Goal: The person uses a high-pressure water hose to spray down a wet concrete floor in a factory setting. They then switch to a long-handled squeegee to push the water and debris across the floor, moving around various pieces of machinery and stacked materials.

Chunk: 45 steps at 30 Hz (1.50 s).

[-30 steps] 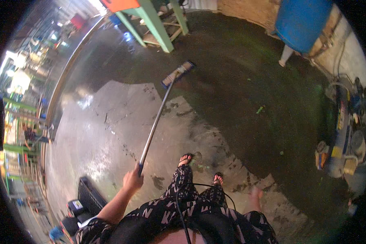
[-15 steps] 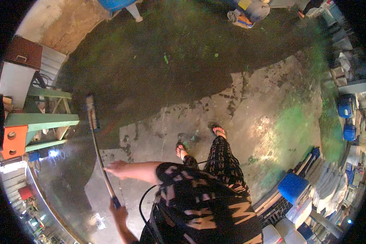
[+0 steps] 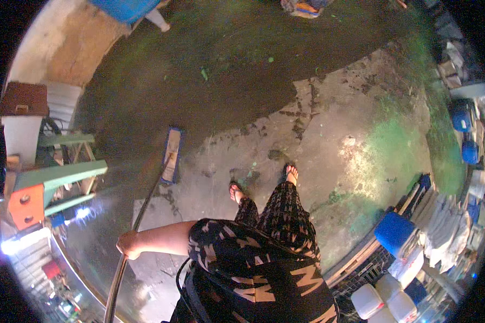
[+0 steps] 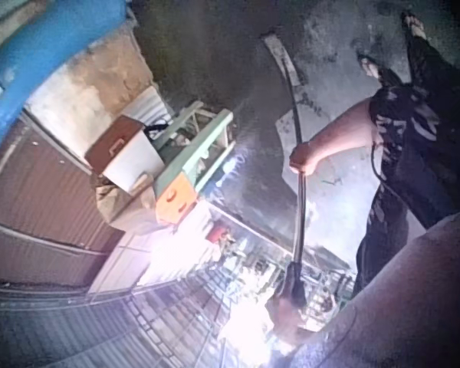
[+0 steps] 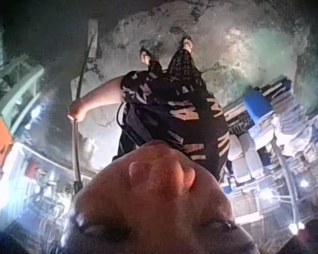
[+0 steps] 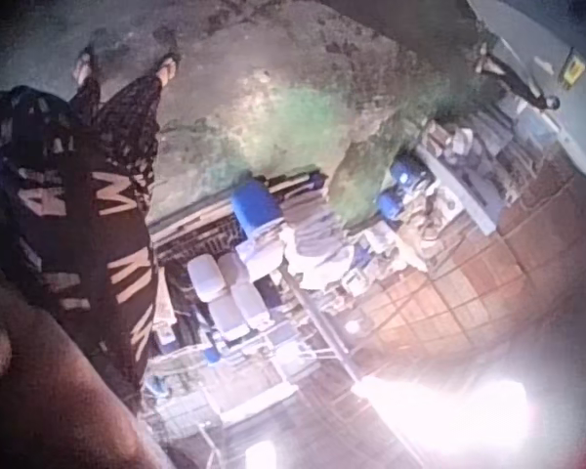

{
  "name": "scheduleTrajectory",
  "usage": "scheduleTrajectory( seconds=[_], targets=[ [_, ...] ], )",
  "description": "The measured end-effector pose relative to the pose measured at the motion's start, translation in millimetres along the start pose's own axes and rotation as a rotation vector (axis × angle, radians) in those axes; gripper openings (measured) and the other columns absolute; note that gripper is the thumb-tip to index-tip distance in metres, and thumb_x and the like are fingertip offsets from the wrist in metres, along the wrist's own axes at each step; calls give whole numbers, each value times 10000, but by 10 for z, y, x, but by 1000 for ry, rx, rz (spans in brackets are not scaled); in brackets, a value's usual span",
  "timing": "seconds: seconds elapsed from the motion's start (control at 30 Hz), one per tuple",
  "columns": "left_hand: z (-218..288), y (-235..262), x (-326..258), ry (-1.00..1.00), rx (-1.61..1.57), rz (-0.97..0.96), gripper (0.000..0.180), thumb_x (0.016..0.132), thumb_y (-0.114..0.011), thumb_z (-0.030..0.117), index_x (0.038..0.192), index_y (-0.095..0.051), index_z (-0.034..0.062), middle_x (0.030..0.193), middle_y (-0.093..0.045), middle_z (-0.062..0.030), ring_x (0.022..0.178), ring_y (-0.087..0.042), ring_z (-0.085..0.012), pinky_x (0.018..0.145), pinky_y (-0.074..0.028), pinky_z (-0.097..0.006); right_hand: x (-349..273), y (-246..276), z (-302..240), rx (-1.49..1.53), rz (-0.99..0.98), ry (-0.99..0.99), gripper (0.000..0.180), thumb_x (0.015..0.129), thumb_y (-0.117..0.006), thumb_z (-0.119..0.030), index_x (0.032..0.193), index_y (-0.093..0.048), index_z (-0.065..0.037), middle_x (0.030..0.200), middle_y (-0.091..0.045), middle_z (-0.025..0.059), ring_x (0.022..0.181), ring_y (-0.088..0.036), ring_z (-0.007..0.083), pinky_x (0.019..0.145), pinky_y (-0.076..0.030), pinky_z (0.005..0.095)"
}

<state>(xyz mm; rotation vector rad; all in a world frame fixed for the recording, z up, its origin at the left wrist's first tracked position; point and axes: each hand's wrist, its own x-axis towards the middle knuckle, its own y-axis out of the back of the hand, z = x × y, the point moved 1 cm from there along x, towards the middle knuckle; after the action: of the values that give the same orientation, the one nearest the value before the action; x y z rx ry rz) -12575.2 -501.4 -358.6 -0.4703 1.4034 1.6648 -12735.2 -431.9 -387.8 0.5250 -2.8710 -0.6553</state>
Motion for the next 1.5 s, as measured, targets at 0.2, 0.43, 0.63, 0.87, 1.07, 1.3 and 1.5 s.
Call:
scheduleTrajectory(
  seconds=[0.2, 0.43, 0.63, 0.87, 1.07, 1.3, 1.5],
  targets=[
    [1218, -632, 561, -164, 93, -90, 433, 810, -557, 68, 1208, -422, -35, 1025, -563, -147, 817, -567, -192, 679, -476, -290, -941, 719, -37, -43, -28, 43, 215, 668, -576, -224, 705, -627, -19, 774, -628, 170, 798, -608, 314, 694, -489, 392],
    [2398, 273, -104, -187, 230, -198, 457, 818, -547, 67, 1232, -390, -47, 1066, -540, -149, 833, -554, -189, 687, -478, -293, -2371, 1638, 431, -174, 127, 33, 270, 628, -587, -276, 694, -649, -22, 756, -635, 155, 756, -612, 320, 679, -487, 396],
    [3139, 1680, -1259, -115, 205, -305, 479, 825, -539, 66, 1252, -363, -57, 1101, -521, -151, 846, -542, -187, 694, -479, -296, -3474, 2282, 1237, -215, 147, -130, 248, 607, -603, -281, 693, -658, -54, 734, -632, 155, 729, -607, 332, 645, -490, 411],
    [2969, -205, 354, -234, -79, -395, 695, 623, -691, 119, 1263, -425, 62, 702, -528, 17, 600, -459, -72, 549, -399, -228, -5342, 2293, 2312, -316, 327, -720, 206, 585, -639, -211, 763, -643, -106, 725, -608, 125, 776, -601, 328, 646, -497, 442],
    [3281, -1634, 821, -722, 459, -231, 649, 751, -615, 220, 1318, -304, 262, 890, -616, -148, 778, -599, -341, 702, -470, -401, -6397, 1811, 3252, -628, 255, -1052, 228, 636, -649, -183, 860, -647, -137, 979, -598, 78, 1054, -501, 269, 893, -379, 462],
    [1577, -1072, 155, -502, 383, -23, 580, 752, -602, 186, 1278, -377, 280, 874, -617, -168, 782, -600, -356, 680, -468, -426, -5145, 689, 2359, -587, 414, -1011, 252, 660, -645, -279, 906, -624, -235, 1178, -500, 17, 1182, -361, 284, 985, -163, 624],
    [-764, 322, -1853, -189, 310, 119, 460, 700, -635, 186, 1149, -534, 208, 754, -614, -142, 685, -593, -325, 611, -452, -398, -2881, -1489, 585, -342, 328, -544, 147, 633, -668, -274, 767, -648, -216, 1062, -566, 11, 1050, -484, 279, 876, -151, 737]
  ],
)
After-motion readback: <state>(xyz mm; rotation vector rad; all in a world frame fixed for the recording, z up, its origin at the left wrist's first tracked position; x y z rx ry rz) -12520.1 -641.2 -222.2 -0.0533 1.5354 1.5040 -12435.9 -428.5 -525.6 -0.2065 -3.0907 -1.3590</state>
